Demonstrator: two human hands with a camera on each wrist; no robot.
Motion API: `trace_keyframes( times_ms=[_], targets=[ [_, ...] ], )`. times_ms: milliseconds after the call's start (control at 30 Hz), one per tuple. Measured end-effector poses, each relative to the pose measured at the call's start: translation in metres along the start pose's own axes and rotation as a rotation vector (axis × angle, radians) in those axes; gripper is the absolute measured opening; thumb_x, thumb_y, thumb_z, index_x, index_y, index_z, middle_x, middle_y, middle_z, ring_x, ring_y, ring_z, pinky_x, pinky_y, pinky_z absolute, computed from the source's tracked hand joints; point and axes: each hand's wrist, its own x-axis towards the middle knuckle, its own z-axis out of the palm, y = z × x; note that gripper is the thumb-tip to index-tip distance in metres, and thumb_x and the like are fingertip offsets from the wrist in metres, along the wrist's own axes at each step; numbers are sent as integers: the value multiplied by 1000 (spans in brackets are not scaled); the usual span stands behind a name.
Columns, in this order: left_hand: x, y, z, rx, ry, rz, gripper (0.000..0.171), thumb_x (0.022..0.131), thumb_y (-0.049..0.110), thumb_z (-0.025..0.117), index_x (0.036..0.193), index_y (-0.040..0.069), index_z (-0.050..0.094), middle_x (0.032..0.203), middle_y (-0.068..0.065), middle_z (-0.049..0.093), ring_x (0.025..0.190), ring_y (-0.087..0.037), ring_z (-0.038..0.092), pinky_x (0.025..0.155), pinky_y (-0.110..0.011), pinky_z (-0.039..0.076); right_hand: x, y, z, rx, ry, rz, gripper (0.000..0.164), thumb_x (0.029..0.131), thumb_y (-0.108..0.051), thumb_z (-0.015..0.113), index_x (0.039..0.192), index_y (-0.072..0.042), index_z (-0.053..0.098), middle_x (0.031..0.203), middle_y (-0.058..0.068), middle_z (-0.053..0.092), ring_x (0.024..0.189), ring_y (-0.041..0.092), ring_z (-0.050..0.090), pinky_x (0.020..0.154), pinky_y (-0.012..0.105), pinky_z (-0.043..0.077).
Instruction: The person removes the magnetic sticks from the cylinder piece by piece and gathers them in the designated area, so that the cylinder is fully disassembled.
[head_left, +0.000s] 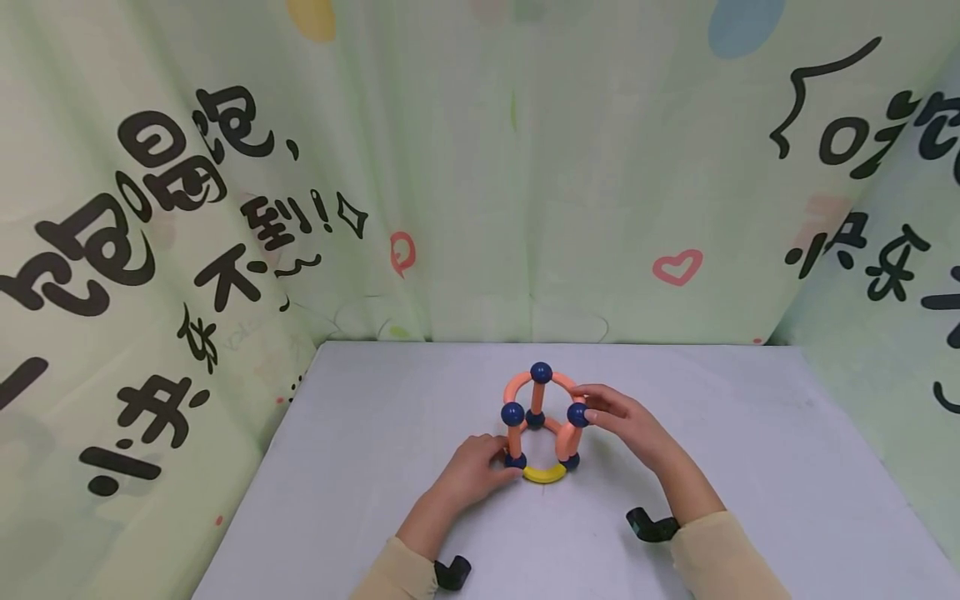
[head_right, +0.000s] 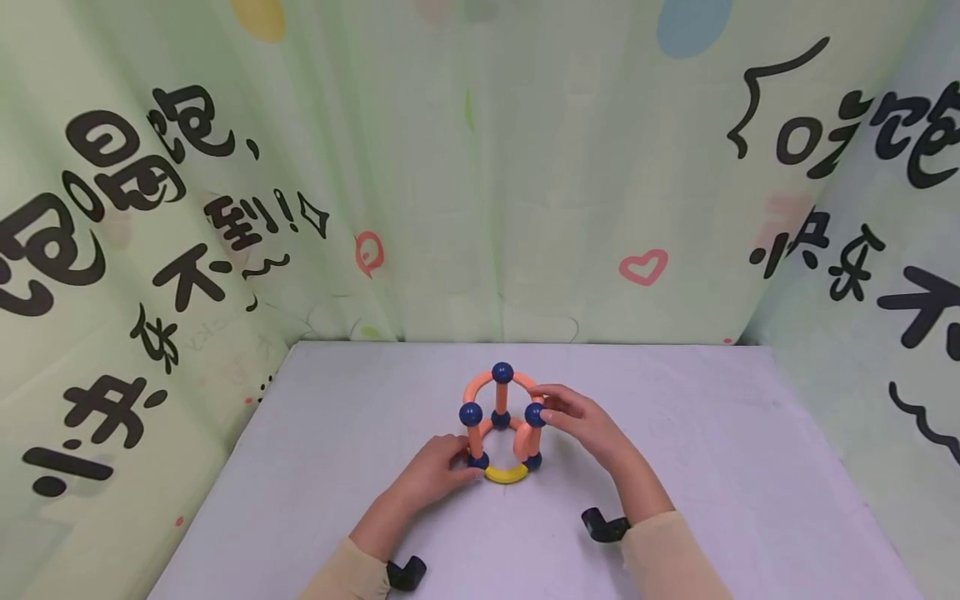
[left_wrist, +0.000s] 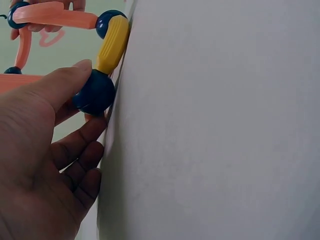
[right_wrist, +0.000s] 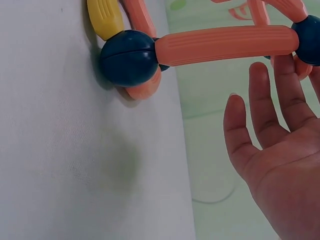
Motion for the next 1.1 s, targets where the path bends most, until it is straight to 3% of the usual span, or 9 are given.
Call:
trace_keyframes(
  times_ms=[267, 467, 600, 867, 1100],
  targets=[
    [2, 2, 4, 45, 16, -4, 44, 86, 49, 73, 120, 22, 68, 85, 12, 59, 83, -9, 47, 73, -25, 41, 1, 1, 0, 25, 5, 34, 41, 99, -34, 60, 137, -18, 55, 129, 13, 61, 120, 29, 57, 108, 61, 39],
    [4, 1, 0, 17, 14, 33, 36, 88, 48, 72, 113, 23, 69, 84, 13, 60, 82, -8, 49, 73, -25, 42, 0, -1, 3, 100, 6, 49, 45, 97, -32, 63, 137, -13, 54, 137, 19, 56, 117, 22, 56, 111, 62, 34],
    [6, -2, -2, 1, 8, 28, 31, 89, 45, 71, 111, 23, 69, 87, 12, 62, 84, -8, 50, 77, -27, 45, -2, -3, 8, 145, 13, 71, 47, 95, -33, 65, 136, -14, 53, 135, 15, 57, 118, 23, 55, 112, 61, 34],
    [11, -11, -11, -46, -15, 20, 33, 90, 38, 71, 117, 21, 68, 99, 10, 66, 92, -10, 55, 87, -34, 50, -6, -7, 18, 199, 23, 91, 42, 95, -29, 67, 132, -14, 54, 119, 11, 60, 110, 21, 60, 103, 43, 45],
    [21, -20, -15, -74, -50, 10, 29, 89, 36, 73, 114, 21, 68, 100, 9, 66, 93, -11, 55, 87, -35, 50, -11, -11, 29, 183, 70, 105, 47, 93, -30, 69, 132, -10, 53, 122, 10, 60, 111, 20, 60, 102, 45, 47]
  ],
)
